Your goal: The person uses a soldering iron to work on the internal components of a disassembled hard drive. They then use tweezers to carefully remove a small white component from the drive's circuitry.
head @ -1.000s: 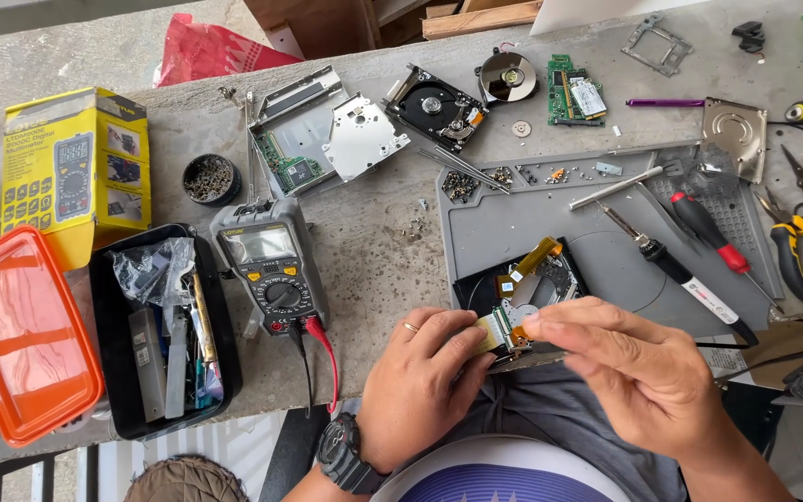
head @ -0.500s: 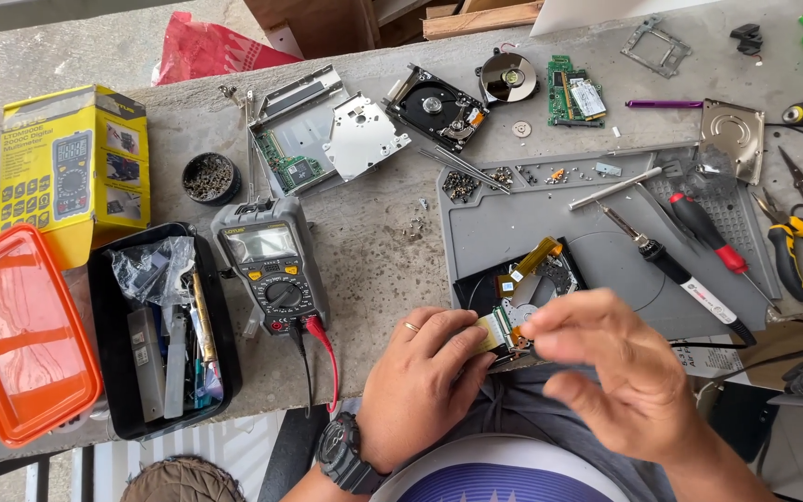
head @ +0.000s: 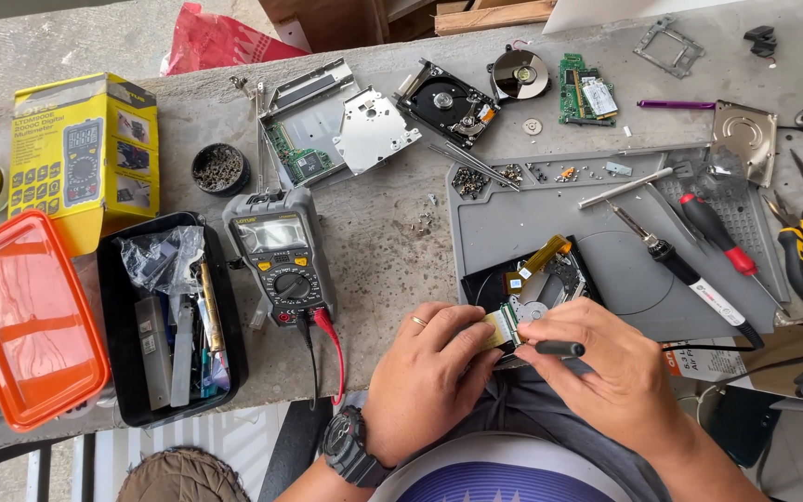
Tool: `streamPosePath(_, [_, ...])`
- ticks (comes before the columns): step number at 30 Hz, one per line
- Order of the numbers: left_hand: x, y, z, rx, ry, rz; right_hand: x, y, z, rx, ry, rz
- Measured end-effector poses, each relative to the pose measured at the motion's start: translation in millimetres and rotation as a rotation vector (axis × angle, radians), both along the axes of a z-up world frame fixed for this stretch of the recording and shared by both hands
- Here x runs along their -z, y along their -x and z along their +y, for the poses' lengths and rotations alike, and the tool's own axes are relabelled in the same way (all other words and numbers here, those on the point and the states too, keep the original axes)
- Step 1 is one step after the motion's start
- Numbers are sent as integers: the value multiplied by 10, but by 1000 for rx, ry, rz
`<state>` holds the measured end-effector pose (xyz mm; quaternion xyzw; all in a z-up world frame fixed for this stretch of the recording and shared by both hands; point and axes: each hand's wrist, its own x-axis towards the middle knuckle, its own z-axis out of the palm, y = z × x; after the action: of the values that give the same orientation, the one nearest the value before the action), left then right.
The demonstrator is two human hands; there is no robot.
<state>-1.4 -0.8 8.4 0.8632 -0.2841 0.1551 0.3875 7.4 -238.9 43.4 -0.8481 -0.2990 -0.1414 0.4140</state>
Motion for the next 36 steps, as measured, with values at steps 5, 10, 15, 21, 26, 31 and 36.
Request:
streamPosePath(5, [-19,-2,-5,3,17,38,4,9,-17,15,13,48])
streamPosePath(10, [27,19,-49,-8,7,30,9,-4,-11,12,-3,33])
streamPosePath(15, [-60,62,-103,-55,-30,-16,11,-1,-50,7,26,44])
streamPosePath(21, [-93,66,-135,140,5,177,35,47,-108,110,66,130])
streamPosePath(26, [-76,48,-152,119,22,296,67,56,-160,175,12,189])
streamPosePath(31, [-233,-10,-167,83,33,360,35,26,-159,237,-36,251])
streamPosePath(36, [-363,-59,-234,44,18,392,-46,7,-94,213,-187,310])
